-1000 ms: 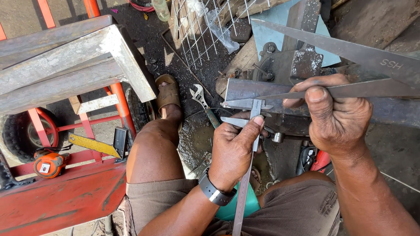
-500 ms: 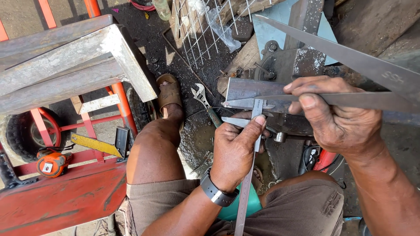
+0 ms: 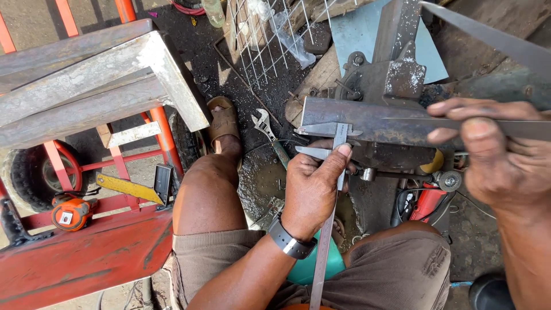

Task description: The person measures a metal bar clamped in a vise using a vernier caliper and a scribing tool. They mark the metal bar at specific measurement points and then remove the bar from the vise.

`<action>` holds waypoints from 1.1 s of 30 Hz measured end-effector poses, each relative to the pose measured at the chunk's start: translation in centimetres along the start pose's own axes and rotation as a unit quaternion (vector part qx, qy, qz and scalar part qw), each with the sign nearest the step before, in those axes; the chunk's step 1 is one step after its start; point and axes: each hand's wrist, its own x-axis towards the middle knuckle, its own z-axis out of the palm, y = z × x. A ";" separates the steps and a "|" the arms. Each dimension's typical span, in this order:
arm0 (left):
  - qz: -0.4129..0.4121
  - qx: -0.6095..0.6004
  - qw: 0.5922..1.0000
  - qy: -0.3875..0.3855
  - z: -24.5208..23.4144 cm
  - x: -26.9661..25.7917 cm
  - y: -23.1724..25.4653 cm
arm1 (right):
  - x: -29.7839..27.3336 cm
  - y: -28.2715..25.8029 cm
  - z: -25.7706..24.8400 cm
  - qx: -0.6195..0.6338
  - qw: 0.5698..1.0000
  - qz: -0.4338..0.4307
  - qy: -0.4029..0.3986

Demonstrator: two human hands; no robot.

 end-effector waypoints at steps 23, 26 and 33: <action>0.014 -0.020 1.000 -0.004 0.0 0.5 0.5 | 0.4 -0.5 0.9 0.054 0.998 -0.007 0.006; 0.034 -0.003 0.999 -0.018 -0.2 0.5 0.1 | -7.2 7.3 -4.6 0.140 0.978 0.113 0.103; 0.084 0.046 0.994 -0.059 2.6 -1.6 -2.9 | -18.7 11.3 -9.1 0.023 0.955 0.218 0.201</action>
